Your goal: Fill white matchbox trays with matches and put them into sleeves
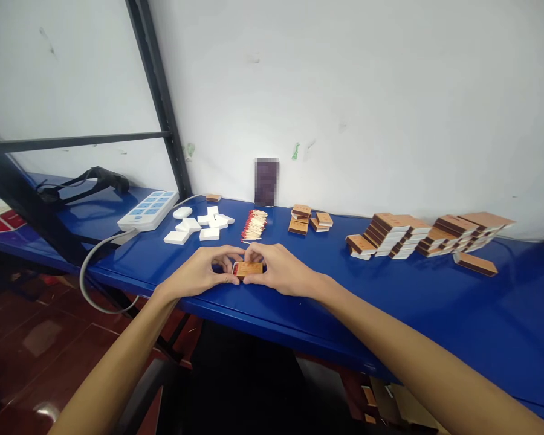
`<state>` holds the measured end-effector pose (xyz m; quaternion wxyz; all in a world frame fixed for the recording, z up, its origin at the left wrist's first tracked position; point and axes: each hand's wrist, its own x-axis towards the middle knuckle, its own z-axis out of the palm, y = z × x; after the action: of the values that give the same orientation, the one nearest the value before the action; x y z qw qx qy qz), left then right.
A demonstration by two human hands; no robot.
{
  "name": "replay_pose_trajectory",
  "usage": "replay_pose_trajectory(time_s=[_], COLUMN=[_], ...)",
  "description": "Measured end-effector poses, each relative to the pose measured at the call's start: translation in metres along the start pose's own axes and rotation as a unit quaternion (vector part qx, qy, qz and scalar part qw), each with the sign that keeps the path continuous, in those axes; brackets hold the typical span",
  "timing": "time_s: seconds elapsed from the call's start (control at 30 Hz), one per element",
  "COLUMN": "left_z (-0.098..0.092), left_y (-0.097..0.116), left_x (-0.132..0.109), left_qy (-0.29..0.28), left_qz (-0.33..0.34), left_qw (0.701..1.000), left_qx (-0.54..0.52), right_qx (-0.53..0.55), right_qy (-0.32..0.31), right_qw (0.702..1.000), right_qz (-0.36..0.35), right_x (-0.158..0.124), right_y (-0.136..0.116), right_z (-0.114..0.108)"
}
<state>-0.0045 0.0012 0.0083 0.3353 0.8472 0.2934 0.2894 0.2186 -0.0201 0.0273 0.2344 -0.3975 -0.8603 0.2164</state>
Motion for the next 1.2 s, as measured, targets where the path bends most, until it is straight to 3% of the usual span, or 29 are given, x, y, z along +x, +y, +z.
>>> replay_pose_trajectory(time_s=[0.23, 0.63, 0.8, 0.87, 0.97, 1.1, 1.2], left_z=[0.001, 0.001, 0.000, -0.001, -0.001, 0.001, 0.002], left_y=[-0.001, -0.001, 0.000, -0.002, -0.006, -0.013, -0.015], left_x=[0.000, 0.000, -0.001, 0.000, 0.000, 0.001, 0.001], left_qy=[0.022, 0.041, 0.047, 0.062, 0.110, 0.143, 0.127], left_qz=[0.021, 0.033, 0.025, 0.025, 0.001, -0.063, -0.094], left_qw=[0.999, 0.995, 0.990, 0.982, 0.954, 0.919, 0.915], left_qx=[-0.015, 0.085, 0.128, 0.174, 0.278, 0.361, 0.372], right_qx=[-0.026, -0.073, -0.182, -0.255, -0.363, -0.493, -0.514], right_qy=[0.025, 0.061, 0.154, 0.196, 0.204, 0.133, 0.039], right_qw=[0.999, 0.995, 0.971, 0.943, 0.896, 0.839, 0.838], right_qz=[-0.021, -0.012, 0.039, 0.091, 0.154, 0.188, 0.178], right_x=[0.005, -0.018, -0.037, -0.051, -0.072, -0.083, -0.074], right_y=[-0.003, 0.009, 0.035, 0.049, 0.065, 0.075, 0.080], right_z=[0.012, -0.002, -0.034, -0.053, -0.083, -0.116, -0.132])
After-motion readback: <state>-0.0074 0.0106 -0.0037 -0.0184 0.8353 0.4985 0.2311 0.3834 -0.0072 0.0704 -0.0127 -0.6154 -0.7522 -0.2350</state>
